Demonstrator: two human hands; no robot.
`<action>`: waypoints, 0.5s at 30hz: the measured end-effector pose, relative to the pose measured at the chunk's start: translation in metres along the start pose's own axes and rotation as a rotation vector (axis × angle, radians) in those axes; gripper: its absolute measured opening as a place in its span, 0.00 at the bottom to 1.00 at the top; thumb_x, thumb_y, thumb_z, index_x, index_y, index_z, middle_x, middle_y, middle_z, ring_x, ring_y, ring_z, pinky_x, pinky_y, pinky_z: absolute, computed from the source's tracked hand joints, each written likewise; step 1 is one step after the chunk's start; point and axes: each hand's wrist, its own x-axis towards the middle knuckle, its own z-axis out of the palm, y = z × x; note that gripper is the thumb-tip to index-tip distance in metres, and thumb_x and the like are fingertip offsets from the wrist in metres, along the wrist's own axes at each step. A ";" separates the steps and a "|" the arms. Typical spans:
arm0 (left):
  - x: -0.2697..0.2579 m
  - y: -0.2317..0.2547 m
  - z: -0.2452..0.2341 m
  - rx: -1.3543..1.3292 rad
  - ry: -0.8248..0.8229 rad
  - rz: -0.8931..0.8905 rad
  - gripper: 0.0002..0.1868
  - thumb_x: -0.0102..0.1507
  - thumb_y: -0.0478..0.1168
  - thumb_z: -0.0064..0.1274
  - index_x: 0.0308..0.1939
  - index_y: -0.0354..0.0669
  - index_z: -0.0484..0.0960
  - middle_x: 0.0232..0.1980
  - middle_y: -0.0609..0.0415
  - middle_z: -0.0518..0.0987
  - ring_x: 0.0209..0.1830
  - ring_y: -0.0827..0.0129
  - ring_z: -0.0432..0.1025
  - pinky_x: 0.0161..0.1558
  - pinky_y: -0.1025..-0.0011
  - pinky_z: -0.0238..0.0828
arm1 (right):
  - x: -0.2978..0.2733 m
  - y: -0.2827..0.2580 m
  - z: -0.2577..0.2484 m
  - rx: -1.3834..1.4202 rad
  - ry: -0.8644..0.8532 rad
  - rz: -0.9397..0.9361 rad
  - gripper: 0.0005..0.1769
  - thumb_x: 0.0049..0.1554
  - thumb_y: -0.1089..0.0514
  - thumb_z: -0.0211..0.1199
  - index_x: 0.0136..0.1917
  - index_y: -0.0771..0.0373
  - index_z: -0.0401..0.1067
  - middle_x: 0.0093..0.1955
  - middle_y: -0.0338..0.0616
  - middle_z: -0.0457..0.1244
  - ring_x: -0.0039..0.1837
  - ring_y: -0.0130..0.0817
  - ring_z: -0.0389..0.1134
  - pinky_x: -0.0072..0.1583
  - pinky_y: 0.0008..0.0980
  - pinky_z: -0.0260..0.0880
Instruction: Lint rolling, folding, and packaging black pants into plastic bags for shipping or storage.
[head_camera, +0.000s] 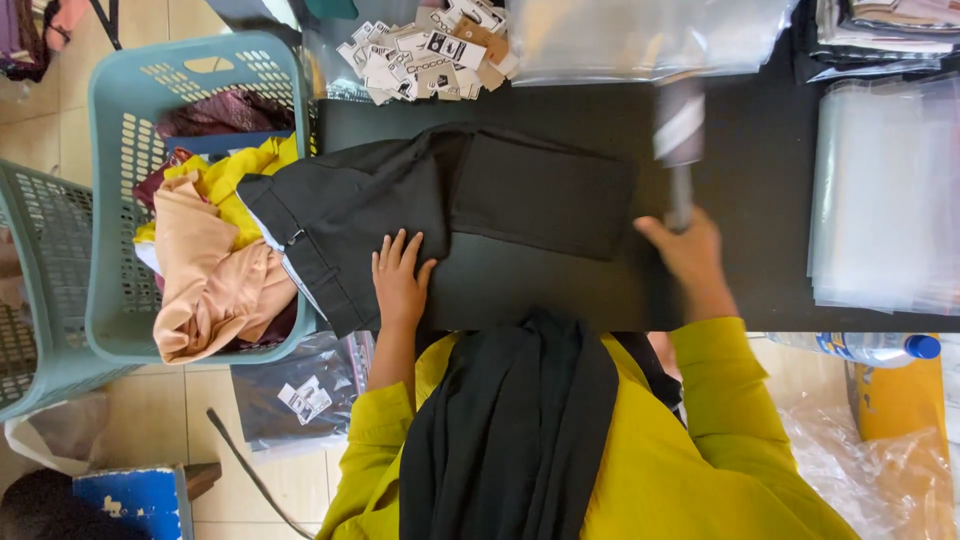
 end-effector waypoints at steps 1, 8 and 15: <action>0.000 -0.003 0.003 0.001 -0.002 -0.007 0.27 0.68 0.48 0.59 0.71 0.56 0.74 0.74 0.46 0.69 0.78 0.47 0.57 0.74 0.39 0.48 | -0.008 -0.008 0.015 -0.003 -0.007 0.000 0.36 0.52 0.38 0.78 0.56 0.70 0.74 0.51 0.66 0.68 0.59 0.66 0.69 0.58 0.58 0.66; 0.001 -0.025 0.013 -0.277 0.148 -0.177 0.15 0.74 0.40 0.47 0.64 0.48 0.78 0.65 0.49 0.79 0.70 0.59 0.68 0.77 0.58 0.50 | -0.041 -0.077 0.050 -0.375 -0.254 -0.258 0.23 0.49 0.46 0.78 0.45 0.65 0.74 0.50 0.48 0.68 0.56 0.46 0.67 0.58 0.39 0.69; 0.005 -0.041 -0.001 -0.404 0.091 -0.325 0.13 0.76 0.43 0.42 0.59 0.46 0.80 0.57 0.46 0.82 0.64 0.50 0.73 0.71 0.48 0.60 | 0.028 -0.024 0.013 -0.134 -0.050 -0.305 0.19 0.57 0.53 0.77 0.51 0.67 0.74 0.46 0.58 0.66 0.54 0.62 0.69 0.55 0.52 0.68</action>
